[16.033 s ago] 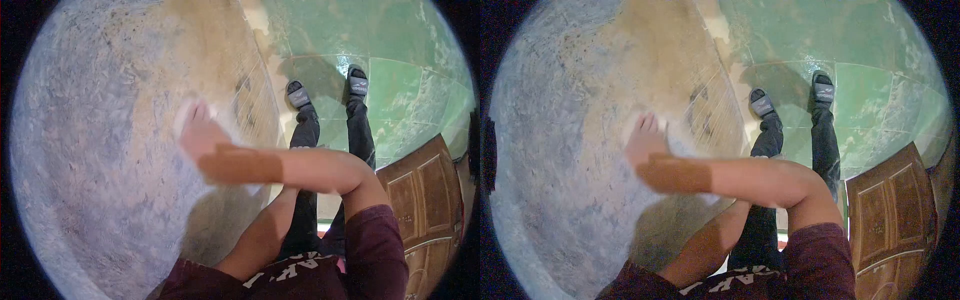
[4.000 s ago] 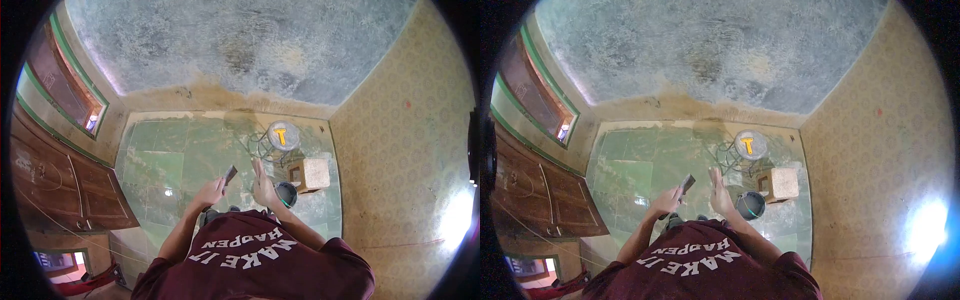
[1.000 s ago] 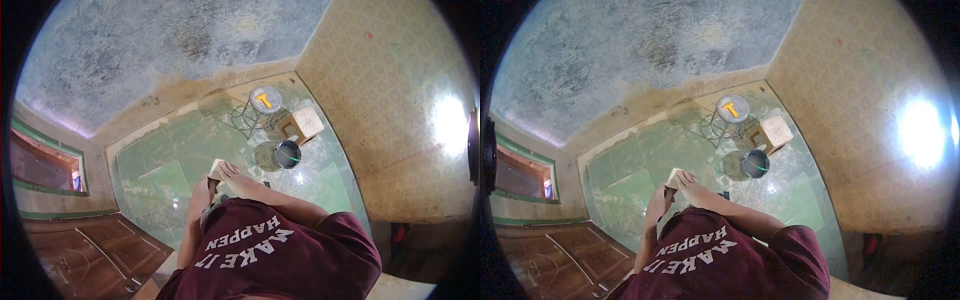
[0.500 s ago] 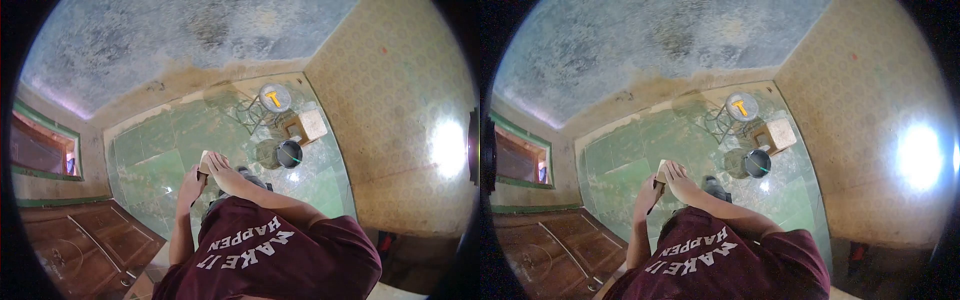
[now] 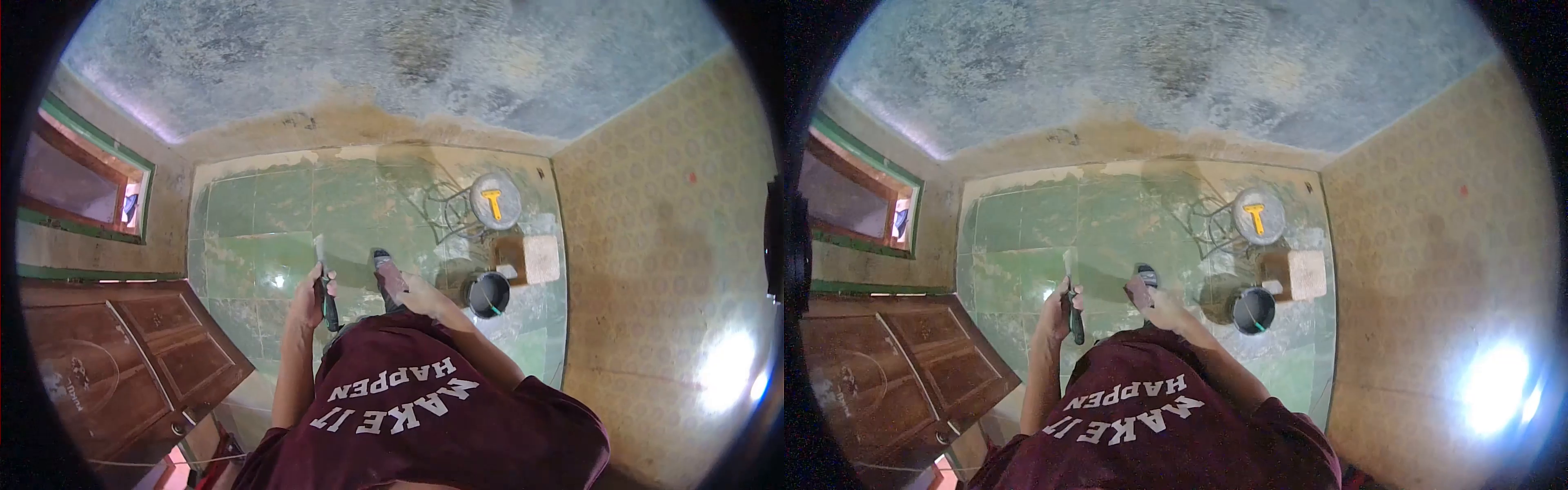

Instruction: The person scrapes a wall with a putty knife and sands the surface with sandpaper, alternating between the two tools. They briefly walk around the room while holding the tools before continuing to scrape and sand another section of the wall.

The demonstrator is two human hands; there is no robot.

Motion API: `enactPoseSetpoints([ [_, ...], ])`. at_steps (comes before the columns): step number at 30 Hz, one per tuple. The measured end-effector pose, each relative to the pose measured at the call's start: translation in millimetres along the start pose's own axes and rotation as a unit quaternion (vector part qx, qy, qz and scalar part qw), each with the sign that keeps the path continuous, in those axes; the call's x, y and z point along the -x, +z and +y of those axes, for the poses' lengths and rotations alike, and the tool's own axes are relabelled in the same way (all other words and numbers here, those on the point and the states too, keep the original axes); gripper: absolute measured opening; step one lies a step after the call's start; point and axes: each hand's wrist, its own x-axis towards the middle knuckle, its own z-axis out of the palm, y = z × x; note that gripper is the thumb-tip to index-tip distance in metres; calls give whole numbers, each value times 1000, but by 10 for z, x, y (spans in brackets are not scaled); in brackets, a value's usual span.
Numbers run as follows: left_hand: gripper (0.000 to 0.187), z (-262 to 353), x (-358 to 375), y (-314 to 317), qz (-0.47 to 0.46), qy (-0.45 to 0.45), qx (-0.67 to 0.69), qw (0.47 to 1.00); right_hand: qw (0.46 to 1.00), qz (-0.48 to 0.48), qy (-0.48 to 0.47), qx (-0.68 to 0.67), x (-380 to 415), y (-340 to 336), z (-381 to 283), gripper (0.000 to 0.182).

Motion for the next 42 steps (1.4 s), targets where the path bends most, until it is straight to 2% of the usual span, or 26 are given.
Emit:
enactPoseSetpoints([
  [1,28,-23,-141,14,33,-12,127,991,999,4,38,21,-46,-139,-275,45],
  [2,27,-57,-298,9,64,-22,252,965,999,-8,32,24,-149,-272,-460,45],
  [3,24,-134,-475,-94,50,-28,288,956,999,-13,33,32,-257,-388,-604,46],
  [6,28,-162,-820,-5,98,-3,296,950,1000,-18,-5,-16,-760,-513,-498,49],
  [8,31,-15,-942,228,121,12,290,949,990,-71,-34,-120,-1145,-642,-489,49],
  [9,34,78,-970,354,139,28,279,950,979,-123,15,-163,-1242,-807,-591,46],
  [10,34,179,-987,485,149,29,286,946,977,-136,19,-161,-1373,-891,-607,46],
  [12,41,380,-1076,698,95,33,262,960,981,-105,-59,-150,-1673,-980,-609,46],
  [13,44,421,-1168,737,50,22,260,964,976,-127,-66,-162,-1930,-929,-365,45],
  [17,41,421,-1663,741,81,5,255,964,966,-201,5,-163,-2196,-1431,-932,48],
  [18,37,425,-1804,721,53,30,238,969,965,-209,7,-160,-2273,-1480,-955,48],
  [20,34,664,-2014,828,21,56,224,973,983,-125,-65,-116,-2440,-1595,-1036,39],
  [22,27,1034,-2147,975,30,14,238,971,988,-115,-28,-98,-2661,-1743,-1081,45],
  [25,30,1163,-2726,778,-15,-11,231,973,986,-139,28,-91,-3019,-1945,-1097,47],
  [27,31,1334,-3034,788,-30,-2,218,975,957,-97,93,-256,-3160,-2092,-1240,45],
  [28,32,1470,-3195,822,-35,5,200,979,961,-96,90,-242,-3273,-2165,-1251,45],
  [30,35,1781,-3465,898,-44,-4,227,973,966,-27,64,-249,-3515,-2263,-1223,50],
  [32,36,2023,-3678,937,-46,-7,221,974,953,-11,116,-279,-3680,-2340,-1343,57],
  [34,35,2192,-3947,901,-53,-15,251,966,961,66,87,-255,-3908,-2384,-1360,66],
  [35,33,2295,-4057,910,-44,-25,270,962,964,59,90,-243,-4070,-2410,-1339,66],
  [36,32,2386,-4148,916,-34,-34,289,956,977,197,-58,59,-4220,-2395,-1316,64],
  [37,30,2438,-4262,921,19,-27,292,956,861,307,-208,348,-4330,-2385,-1298,62],
  [38,30,2466,-4351,934,26,-21,305,952,862,294,-215,353,-4398,-2397,-1374,62],
  [40,28,2546,-4570,952,91,52,377,920,973,173,-106,109,-4568,-2477,-1614,51],
  [41,29,2459,-4771,952,147,86,382,908,993,85,-62,59,-4608,-2522,-1937,42],
  [42,29,2515,-4795,994,162,99,400,897,993,60,-69,70,-4711,-2552,-2008,42],
])
